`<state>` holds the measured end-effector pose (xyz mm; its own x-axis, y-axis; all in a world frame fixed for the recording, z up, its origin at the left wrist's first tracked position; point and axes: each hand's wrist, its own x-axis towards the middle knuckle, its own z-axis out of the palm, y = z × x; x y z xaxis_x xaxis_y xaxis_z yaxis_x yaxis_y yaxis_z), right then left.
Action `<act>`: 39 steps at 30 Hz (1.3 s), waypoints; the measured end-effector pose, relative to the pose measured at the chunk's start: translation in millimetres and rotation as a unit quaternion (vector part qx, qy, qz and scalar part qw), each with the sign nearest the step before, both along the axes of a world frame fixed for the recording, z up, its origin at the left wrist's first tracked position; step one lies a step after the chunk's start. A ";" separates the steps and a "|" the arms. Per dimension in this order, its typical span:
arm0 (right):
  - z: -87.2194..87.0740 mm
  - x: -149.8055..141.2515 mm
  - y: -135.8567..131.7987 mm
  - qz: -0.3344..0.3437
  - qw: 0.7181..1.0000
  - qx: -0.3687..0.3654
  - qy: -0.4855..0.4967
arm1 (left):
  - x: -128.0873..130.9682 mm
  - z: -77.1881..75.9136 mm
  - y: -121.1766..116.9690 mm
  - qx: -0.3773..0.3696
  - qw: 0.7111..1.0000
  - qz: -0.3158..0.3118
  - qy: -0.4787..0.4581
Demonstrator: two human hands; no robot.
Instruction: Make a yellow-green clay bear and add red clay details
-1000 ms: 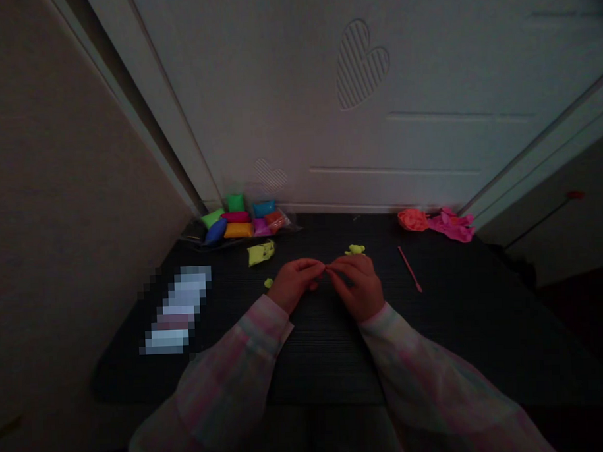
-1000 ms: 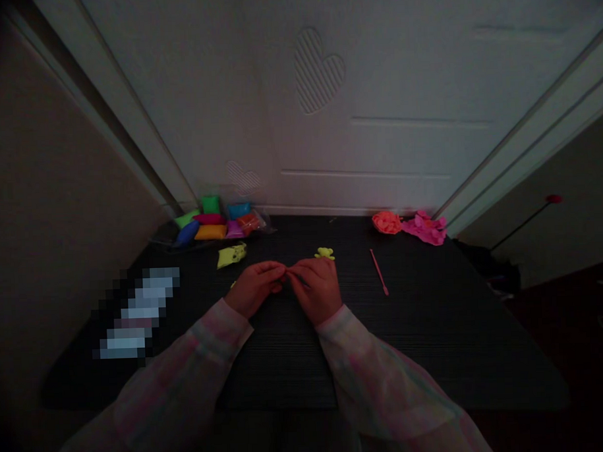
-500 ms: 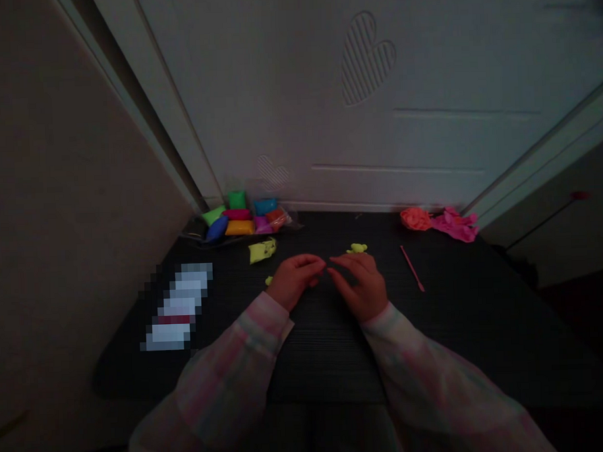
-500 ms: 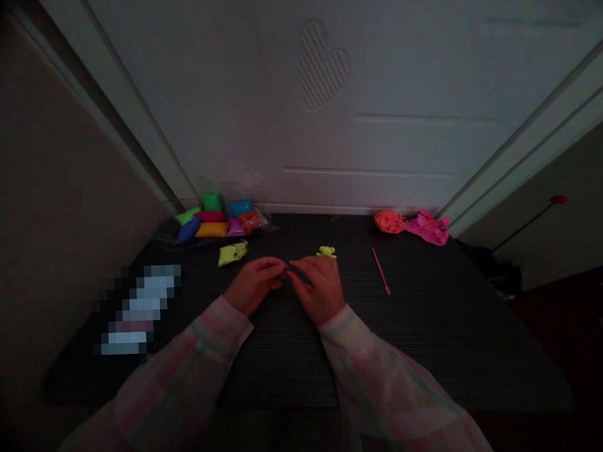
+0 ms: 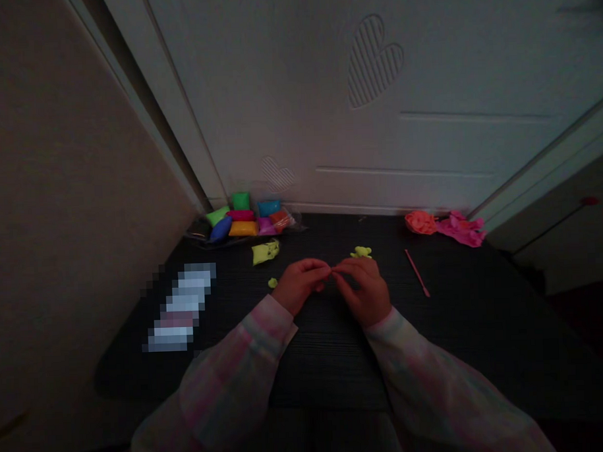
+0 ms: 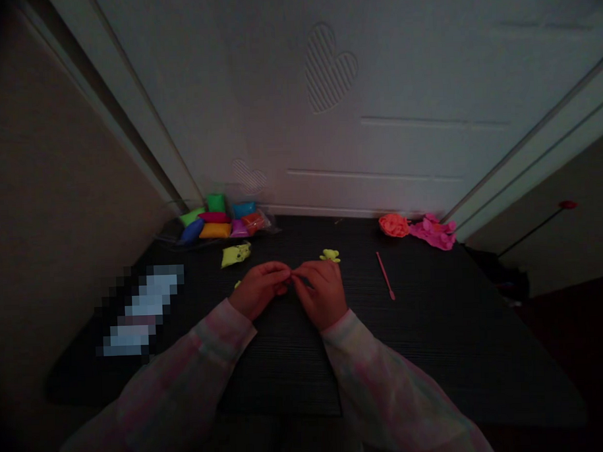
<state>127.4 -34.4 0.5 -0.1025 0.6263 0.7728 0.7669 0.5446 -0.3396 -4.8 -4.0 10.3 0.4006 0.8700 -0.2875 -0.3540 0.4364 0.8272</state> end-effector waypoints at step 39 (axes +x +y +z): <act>-5.1 13.3 -26.7 0.154 0.963 -0.187 -0.113 | -39.8 -15.5 0.7 0.597 0.650 -0.056 0.466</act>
<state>140.6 -61.1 -4.6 -0.4680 0.7696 0.4343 0.6654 0.6304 -0.3999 -44.6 -3.3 -5.2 0.6166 0.6760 0.4036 0.5234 -0.7349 0.4313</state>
